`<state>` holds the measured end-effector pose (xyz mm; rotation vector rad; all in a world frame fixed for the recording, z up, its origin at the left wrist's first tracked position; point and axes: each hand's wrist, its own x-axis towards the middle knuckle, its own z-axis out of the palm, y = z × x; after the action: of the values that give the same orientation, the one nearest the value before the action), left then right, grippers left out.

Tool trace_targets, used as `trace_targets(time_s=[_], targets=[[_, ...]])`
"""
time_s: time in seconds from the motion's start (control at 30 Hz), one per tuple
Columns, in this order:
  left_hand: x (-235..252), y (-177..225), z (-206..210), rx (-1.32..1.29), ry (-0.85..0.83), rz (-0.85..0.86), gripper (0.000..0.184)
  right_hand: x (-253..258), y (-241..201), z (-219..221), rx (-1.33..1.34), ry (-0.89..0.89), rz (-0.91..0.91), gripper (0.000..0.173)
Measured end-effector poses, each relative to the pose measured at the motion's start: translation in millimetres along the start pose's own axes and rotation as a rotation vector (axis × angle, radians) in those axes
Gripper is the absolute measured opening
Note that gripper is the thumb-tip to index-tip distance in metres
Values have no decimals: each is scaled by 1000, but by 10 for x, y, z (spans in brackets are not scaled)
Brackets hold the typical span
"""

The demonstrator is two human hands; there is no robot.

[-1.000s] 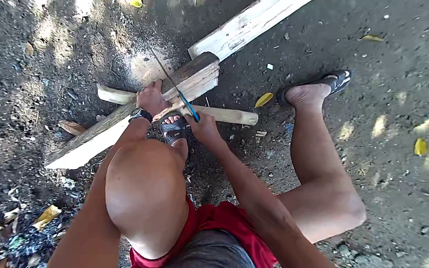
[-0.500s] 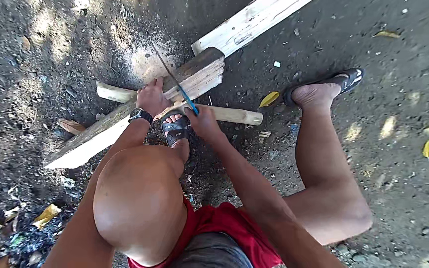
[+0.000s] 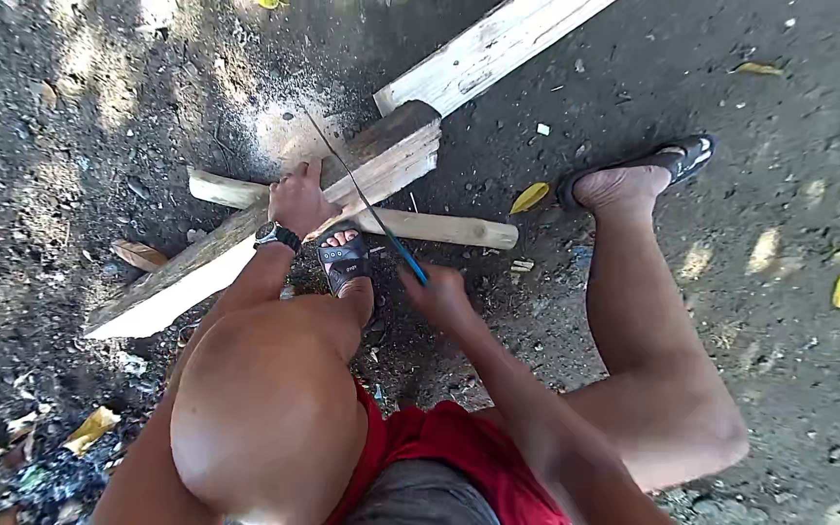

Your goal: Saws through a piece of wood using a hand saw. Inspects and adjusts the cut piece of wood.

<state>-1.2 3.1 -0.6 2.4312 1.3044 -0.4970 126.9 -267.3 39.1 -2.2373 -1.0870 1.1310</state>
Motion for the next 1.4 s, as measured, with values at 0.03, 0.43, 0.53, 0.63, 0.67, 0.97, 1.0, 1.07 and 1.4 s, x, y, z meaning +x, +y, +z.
trace_targets(time_s=[0.03,0.43,0.53,0.63,0.67,0.97,1.0,1.07,1.4], targets=[[-29,-16,32,-2,-13,-8,97,415,-111,137,30,8,-22,45],[-63,-6,7,-5,-31,-13,98,-2020,592,-332,1,133,93,42],[-57,14,21,0,-25,-10,99,-1099,330,-255,-28,73,9,42],[-30,-48,47,13,-14,-18,100,414,-17,178,17,19,-32,47],[-49,-57,51,11,-11,-29,100,643,-143,228,31,0,-16,49],[-84,57,-15,-3,-28,-24,96,-1617,603,-227,-1,105,62,45],[-62,51,-35,-3,-22,-17,96,-1874,595,-293,-8,135,69,43],[-78,30,1,-4,-17,-15,96,-1798,455,-318,-43,139,53,41],[-65,22,-39,16,7,-41,97,431,-143,291,153,90,-29,44]])
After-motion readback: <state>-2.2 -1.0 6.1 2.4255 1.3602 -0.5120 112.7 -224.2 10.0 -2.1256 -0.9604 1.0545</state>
